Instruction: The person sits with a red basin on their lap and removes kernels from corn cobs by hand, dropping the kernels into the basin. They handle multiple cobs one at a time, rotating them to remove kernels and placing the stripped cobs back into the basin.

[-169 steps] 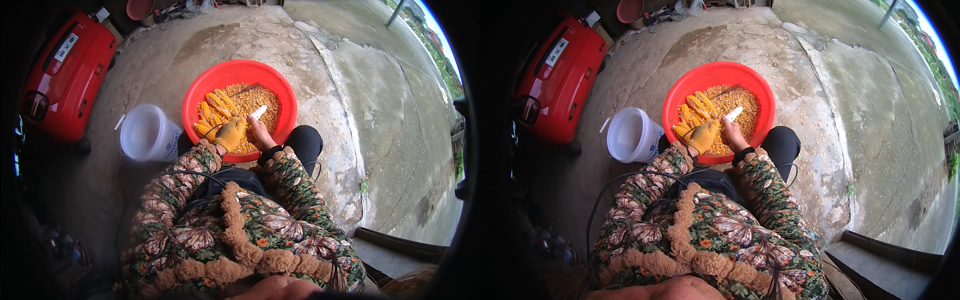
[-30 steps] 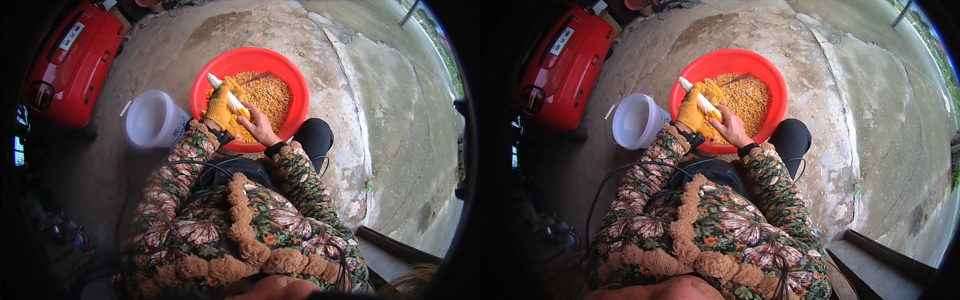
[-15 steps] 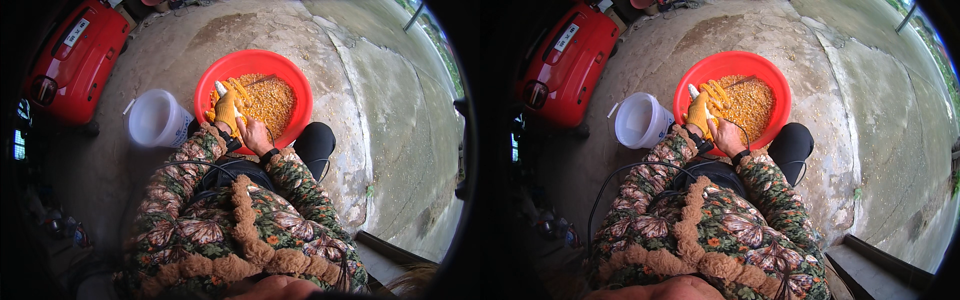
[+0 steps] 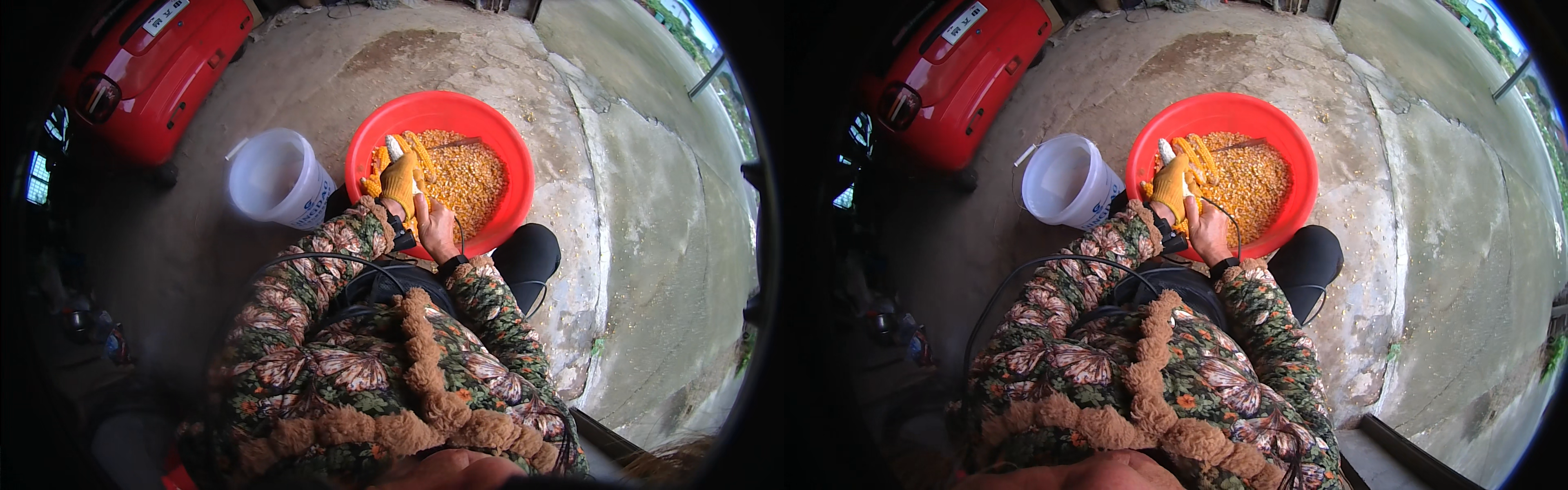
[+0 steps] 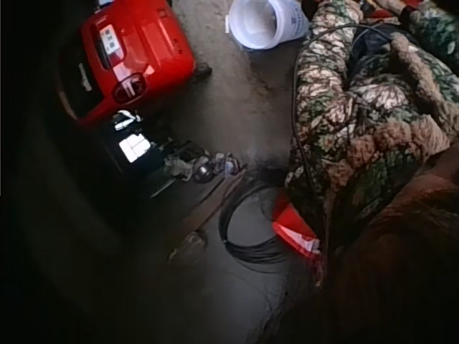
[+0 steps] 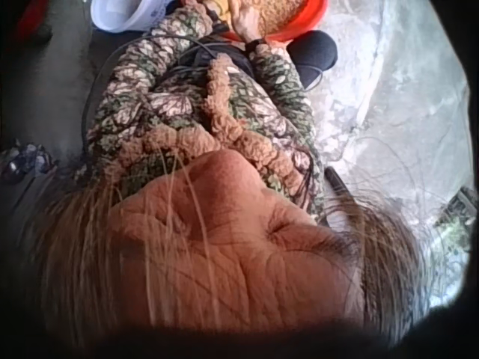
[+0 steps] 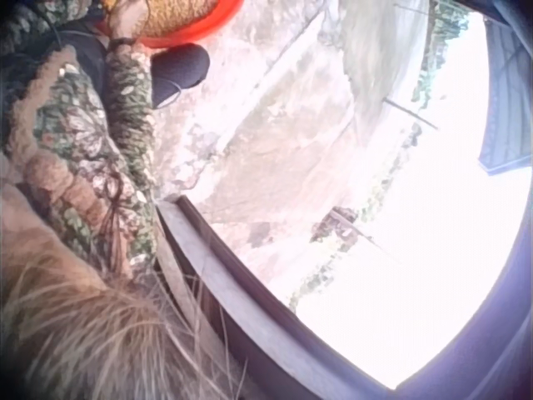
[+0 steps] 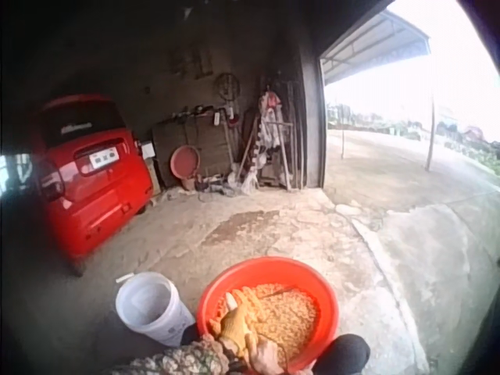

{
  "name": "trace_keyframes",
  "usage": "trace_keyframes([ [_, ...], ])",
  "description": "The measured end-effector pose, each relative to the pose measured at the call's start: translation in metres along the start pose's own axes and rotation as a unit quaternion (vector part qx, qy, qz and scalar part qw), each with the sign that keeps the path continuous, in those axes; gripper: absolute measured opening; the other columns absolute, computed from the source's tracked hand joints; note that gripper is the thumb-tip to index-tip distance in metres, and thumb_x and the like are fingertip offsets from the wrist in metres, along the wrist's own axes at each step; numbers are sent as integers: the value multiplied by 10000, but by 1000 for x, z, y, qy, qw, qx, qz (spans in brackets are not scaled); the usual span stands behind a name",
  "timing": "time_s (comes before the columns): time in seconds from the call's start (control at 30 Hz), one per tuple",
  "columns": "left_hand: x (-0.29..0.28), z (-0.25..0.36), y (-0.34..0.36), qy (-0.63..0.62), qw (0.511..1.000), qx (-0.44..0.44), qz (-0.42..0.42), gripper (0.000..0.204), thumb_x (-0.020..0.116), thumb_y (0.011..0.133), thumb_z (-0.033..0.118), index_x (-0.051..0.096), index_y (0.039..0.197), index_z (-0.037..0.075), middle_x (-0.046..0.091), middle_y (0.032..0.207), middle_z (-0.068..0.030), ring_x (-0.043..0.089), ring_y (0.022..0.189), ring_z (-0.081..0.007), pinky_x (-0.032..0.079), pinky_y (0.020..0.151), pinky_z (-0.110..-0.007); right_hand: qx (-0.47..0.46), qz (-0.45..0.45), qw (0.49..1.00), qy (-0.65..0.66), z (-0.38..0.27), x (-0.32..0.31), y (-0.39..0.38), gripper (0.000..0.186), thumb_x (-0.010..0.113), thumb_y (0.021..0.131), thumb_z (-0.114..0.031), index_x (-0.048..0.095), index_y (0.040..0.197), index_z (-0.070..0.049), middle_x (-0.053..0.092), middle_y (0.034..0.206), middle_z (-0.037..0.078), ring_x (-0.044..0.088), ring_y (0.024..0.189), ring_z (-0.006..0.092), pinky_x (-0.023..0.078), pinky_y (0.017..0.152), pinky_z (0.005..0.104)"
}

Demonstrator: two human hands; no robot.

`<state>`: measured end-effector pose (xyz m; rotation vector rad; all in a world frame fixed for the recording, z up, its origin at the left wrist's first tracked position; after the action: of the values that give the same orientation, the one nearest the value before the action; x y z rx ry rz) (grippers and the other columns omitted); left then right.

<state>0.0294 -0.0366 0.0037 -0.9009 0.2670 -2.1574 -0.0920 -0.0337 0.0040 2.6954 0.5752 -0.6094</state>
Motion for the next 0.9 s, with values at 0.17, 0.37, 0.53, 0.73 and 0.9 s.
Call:
trace_keyframes([
  [0.17,-3,-3,10,-3,1000,9,-24,270,596,830,325,485,700,116,457,586,-27,453,483,-174,382,474,-312,40,26,994,94,13,4,2,586,432,961,-426,571,633,39,530,520,129,538,471,208,408,486,403],
  [0.37,1,1,8,-14,997,31,-75,278,587,830,332,459,697,125,434,589,-18,441,496,-165,400,492,-319,366,-176,808,426,45,22,-1,425,408,972,-436,528,857,-44,527,607,68,400,399,120,274,343,268],
  [0.53,5,13,4,-42,998,45,-35,289,595,853,372,472,755,131,466,620,-3,461,506,-154,418,494,-311,391,-132,755,509,43,9,8,625,413,940,-559,458,1252,-20,606,1025,145,630,681,207,493,527,278],
  [0.73,-1,22,11,-100,990,68,69,288,603,879,397,477,772,162,479,619,14,479,500,-151,423,470,-313,116,-175,934,289,14,-6,9,619,563,930,-381,348,1421,-71,596,1117,161,648,753,200,538,604,334],
  [0.9,-4,18,20,-126,990,56,20,315,601,890,372,443,699,176,435,557,36,437,443,-143,402,436,-297,-157,10,982,-105,-10,-19,9,377,606,903,-272,514,1179,-33,629,730,221,625,595,336,486,535,425],
])
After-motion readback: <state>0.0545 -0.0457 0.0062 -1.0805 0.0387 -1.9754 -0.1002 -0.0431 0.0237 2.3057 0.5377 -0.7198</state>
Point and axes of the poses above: each hand's wrist, its own y-axis towards the middle knuckle, its own x-axis out of the palm, z = x × y, the point moved 4 cm from there along y, towards the middle knuckle
